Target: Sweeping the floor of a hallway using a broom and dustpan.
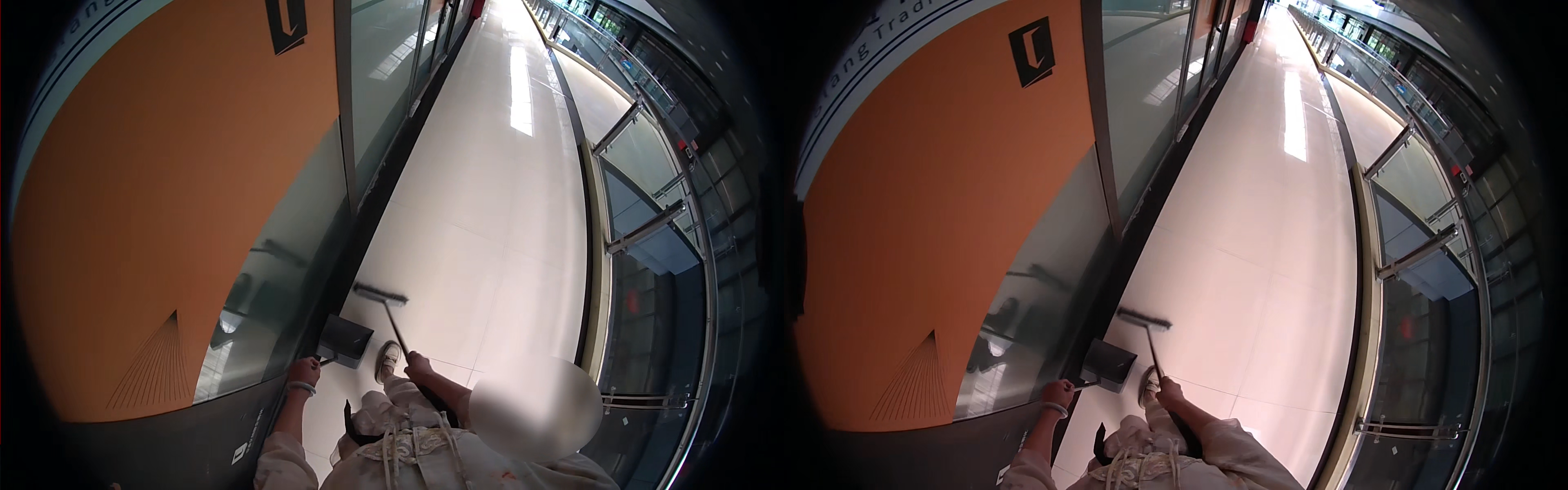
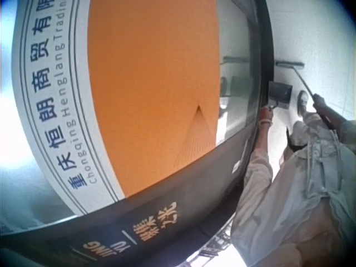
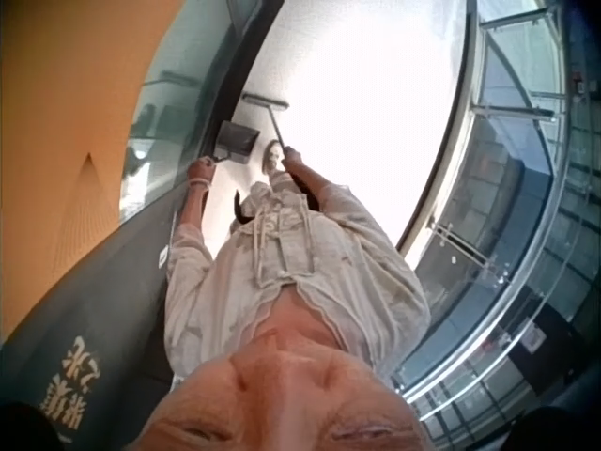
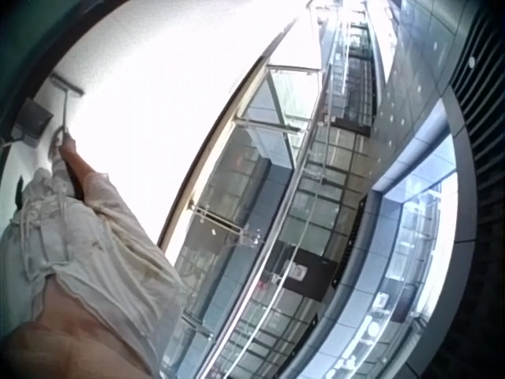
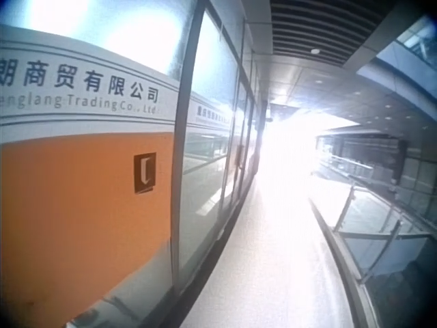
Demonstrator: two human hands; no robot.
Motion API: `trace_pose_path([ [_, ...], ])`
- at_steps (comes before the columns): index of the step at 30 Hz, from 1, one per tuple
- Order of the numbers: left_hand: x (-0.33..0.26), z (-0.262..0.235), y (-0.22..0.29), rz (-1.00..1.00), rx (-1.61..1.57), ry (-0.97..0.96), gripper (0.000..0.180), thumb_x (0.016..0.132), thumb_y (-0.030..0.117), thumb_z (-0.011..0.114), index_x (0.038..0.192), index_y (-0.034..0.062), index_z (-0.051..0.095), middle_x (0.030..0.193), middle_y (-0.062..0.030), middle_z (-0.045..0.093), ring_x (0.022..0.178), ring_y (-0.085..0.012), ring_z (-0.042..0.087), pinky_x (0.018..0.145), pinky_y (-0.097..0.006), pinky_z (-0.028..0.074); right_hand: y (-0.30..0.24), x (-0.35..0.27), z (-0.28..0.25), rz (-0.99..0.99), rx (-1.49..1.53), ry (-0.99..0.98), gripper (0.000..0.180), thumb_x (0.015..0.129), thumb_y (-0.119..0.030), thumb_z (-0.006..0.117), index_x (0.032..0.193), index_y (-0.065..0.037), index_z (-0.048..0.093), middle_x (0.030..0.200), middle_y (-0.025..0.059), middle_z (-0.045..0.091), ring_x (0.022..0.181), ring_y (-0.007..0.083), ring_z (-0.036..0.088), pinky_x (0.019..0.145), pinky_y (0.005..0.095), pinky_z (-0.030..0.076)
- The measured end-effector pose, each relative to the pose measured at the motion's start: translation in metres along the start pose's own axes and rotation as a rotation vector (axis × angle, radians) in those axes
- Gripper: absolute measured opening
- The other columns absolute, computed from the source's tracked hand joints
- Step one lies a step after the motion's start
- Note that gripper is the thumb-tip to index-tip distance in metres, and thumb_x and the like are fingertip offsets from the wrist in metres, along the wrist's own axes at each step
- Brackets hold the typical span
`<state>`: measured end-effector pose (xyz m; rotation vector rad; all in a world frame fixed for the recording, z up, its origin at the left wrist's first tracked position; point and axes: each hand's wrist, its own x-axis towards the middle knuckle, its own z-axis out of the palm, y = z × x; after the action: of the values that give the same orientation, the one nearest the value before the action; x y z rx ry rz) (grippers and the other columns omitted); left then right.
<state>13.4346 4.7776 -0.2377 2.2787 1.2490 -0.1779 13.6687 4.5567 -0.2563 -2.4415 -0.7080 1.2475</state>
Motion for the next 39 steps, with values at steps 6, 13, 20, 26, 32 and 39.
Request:
trace_pose_path([
  [6, 0.028, -0.021, 0.038, 0.007, 0.091, 0.010, 0.007, 0.067, 0.020, 0.060, 0.069, 0.0144, 0.064, 0.070, -0.0093, 0.062, 0.068, -0.0276, 0.060, 0.060, -0.038, 0.049, -0.002, -0.010, -0.071, 0.246, 0.576, -0.352, 0.038, 0.075, -0.010, 0.059, 0.109, 0.001, 0.048, 0.061, 0.0099, 0.053, 0.042, 0.0136, 0.047, 0.036, 0.0271, 0.037],
  [13, 0.050, -0.043, 0.061, 0.046, 0.098, 0.055, 0.010, 0.069, 0.023, 0.059, 0.069, 0.0146, 0.065, 0.069, -0.0108, 0.061, 0.066, -0.0292, 0.060, 0.060, -0.040, 0.048, 0.016, -0.006, -0.145, 0.251, 0.731, -0.277, 0.049, 0.073, -0.004, 0.060, 0.117, 0.001, 0.038, 0.059, 0.0078, 0.050, 0.040, 0.0109, 0.044, 0.033, 0.0245, 0.034],
  [20, 0.102, -0.058, 0.117, 0.079, 0.079, 0.091, 0.018, 0.071, 0.028, 0.056, 0.073, 0.0127, 0.065, 0.069, -0.0117, 0.061, 0.067, -0.0318, 0.059, 0.059, -0.041, 0.048, 0.050, 0.008, -0.201, 0.360, 0.785, -0.012, 0.042, 0.070, 0.004, 0.051, 0.109, -0.002, 0.036, 0.062, 0.0091, 0.045, 0.042, 0.0151, 0.046, 0.030, 0.0266, 0.033],
  [26, 0.157, -0.053, 0.144, 0.068, 0.031, 0.160, 0.017, 0.071, 0.028, 0.057, 0.072, 0.0122, 0.064, 0.068, -0.0122, 0.061, 0.065, -0.0319, 0.059, 0.057, -0.041, 0.048, 0.074, 0.044, -0.223, 0.424, 0.990, 0.107, 0.040, 0.073, 0.006, 0.052, 0.108, -0.001, 0.035, 0.060, 0.0100, 0.045, 0.041, 0.0155, 0.044, 0.031, 0.0275, 0.031],
  [32, 0.241, -0.053, 0.195, 0.052, -0.029, 0.192, 0.016, 0.069, 0.029, 0.060, 0.071, 0.0134, 0.064, 0.064, -0.0106, 0.060, 0.063, -0.0304, 0.059, 0.055, -0.039, 0.048, 0.078, 0.124, -0.265, 0.466, 1.061, 0.104, 0.042, 0.074, 0.007, 0.052, 0.111, 0.001, 0.034, 0.060, 0.0124, 0.047, 0.040, 0.0156, 0.044, 0.031, 0.0280, 0.033],
  [39, 0.334, -0.048, 0.248, 0.010, -0.127, 0.086, 0.016, 0.070, 0.028, 0.061, 0.069, 0.0115, 0.060, 0.069, -0.0105, 0.060, 0.068, -0.0316, 0.058, 0.056, -0.039, 0.047, 0.033, 0.200, -0.306, 0.501, 0.982, 0.018, 0.040, 0.072, 0.009, 0.052, 0.108, 0.004, 0.036, 0.060, 0.0135, 0.048, 0.041, 0.0151, 0.044, 0.032, 0.0274, 0.032],
])
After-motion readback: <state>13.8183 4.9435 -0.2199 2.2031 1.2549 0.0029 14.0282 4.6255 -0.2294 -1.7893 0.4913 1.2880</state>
